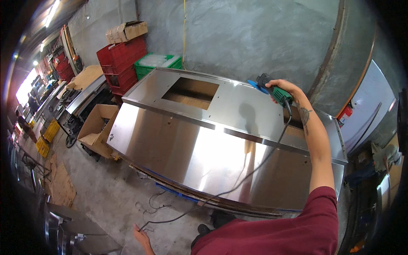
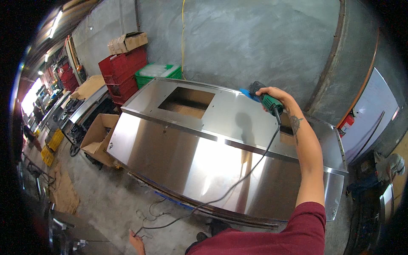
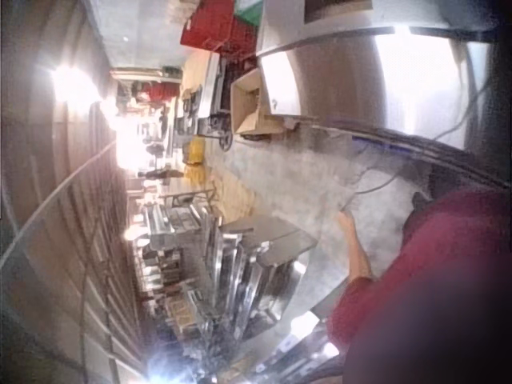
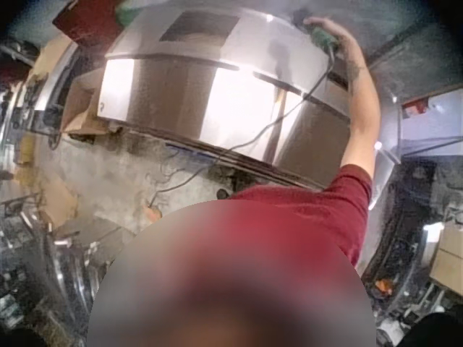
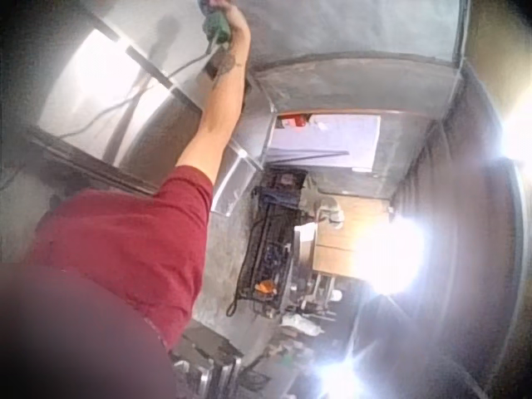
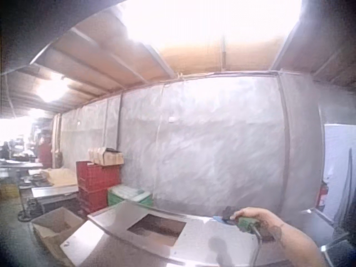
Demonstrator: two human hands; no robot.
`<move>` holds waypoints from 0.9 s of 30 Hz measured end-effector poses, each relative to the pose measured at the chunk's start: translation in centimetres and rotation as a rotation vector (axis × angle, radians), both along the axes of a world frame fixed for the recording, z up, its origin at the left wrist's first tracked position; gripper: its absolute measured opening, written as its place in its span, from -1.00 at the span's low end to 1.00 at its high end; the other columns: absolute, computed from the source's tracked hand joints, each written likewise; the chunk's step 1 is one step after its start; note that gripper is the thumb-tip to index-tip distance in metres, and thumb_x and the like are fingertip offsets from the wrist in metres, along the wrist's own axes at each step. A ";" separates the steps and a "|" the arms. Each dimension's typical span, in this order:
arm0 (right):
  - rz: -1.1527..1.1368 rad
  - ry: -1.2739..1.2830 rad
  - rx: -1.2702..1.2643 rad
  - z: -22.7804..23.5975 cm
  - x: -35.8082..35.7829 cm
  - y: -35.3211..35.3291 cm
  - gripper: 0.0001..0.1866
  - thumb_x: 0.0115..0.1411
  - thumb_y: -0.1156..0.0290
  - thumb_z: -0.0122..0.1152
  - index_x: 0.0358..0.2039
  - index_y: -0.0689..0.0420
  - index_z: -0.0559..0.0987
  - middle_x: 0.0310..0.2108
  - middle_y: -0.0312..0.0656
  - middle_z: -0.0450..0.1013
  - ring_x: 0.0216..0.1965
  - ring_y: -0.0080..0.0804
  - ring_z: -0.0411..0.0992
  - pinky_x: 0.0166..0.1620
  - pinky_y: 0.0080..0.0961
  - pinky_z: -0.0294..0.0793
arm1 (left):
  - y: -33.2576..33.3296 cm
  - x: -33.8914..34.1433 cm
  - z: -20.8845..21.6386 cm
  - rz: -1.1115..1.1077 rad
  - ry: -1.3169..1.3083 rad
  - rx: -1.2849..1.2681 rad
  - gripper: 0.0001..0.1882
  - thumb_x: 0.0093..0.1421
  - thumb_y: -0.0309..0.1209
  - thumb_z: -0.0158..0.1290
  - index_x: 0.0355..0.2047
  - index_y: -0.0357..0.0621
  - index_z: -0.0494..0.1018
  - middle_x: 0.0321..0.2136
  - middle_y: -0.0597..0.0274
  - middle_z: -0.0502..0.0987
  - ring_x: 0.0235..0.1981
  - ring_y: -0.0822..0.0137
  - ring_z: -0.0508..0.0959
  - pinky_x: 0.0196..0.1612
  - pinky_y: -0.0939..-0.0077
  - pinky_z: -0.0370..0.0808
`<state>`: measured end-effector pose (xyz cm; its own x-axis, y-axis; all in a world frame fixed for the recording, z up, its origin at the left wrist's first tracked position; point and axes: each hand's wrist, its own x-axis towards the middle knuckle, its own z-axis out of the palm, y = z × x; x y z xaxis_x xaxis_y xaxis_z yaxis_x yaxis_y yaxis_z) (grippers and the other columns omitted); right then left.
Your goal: The person positions a large stainless steel unit, then kneels to change the disc on an angle grinder. They proceed to polish the surface of the metal unit with the grinder, moving the tool across the top and edges.
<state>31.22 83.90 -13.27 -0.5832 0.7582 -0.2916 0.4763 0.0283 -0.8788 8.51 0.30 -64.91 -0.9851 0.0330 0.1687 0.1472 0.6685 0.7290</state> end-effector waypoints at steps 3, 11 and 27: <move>0.021 -0.028 0.017 0.2 3.0 0.8 -0.57 0.23 0.14 0.40 -0.30 0.33 0.56 -0.50 0.05 0.56 -0.57 -0.17 0.61 -0.50 -0.25 0.67 | 5.9 3.0 3.2 -0.087 0.022 0.345 -0.64 0.38 -0.43 0.00 0.07 -0.43 0.55 -0.24 -0.10 0.67 -0.24 0.04 0.64 -0.17 0.21 0.56; 0.124 -0.081 -0.044 -3.3 5.2 9.3 -0.50 0.19 0.14 0.45 -0.23 0.40 0.54 -0.50 0.10 0.55 -0.57 -0.15 0.61 -0.51 -0.24 0.68 | 39.2 9.8 17.9 -0.698 0.184 -0.206 -0.57 0.51 -0.10 -0.03 -0.40 -0.16 0.47 -0.40 -0.15 0.58 -0.32 -0.24 0.59 -0.33 -0.07 0.50; 0.378 -0.183 -0.130 -10.2 -4.6 26.2 -0.49 0.21 0.07 0.40 -0.24 0.35 0.52 -0.54 0.03 0.52 -0.60 -0.21 0.58 -0.55 -0.31 0.61 | 60.1 12.8 13.0 -0.289 0.428 -0.138 -0.75 0.39 -0.39 0.10 -0.45 -0.14 0.38 -0.45 0.12 0.38 -0.34 0.05 0.42 -0.24 0.11 0.31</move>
<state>26.57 110.09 -23.42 -0.7423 0.4516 -0.4951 0.6022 0.1254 -0.7884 21.30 60.39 -51.87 -0.7767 0.3431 0.5283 0.6044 0.6422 0.4715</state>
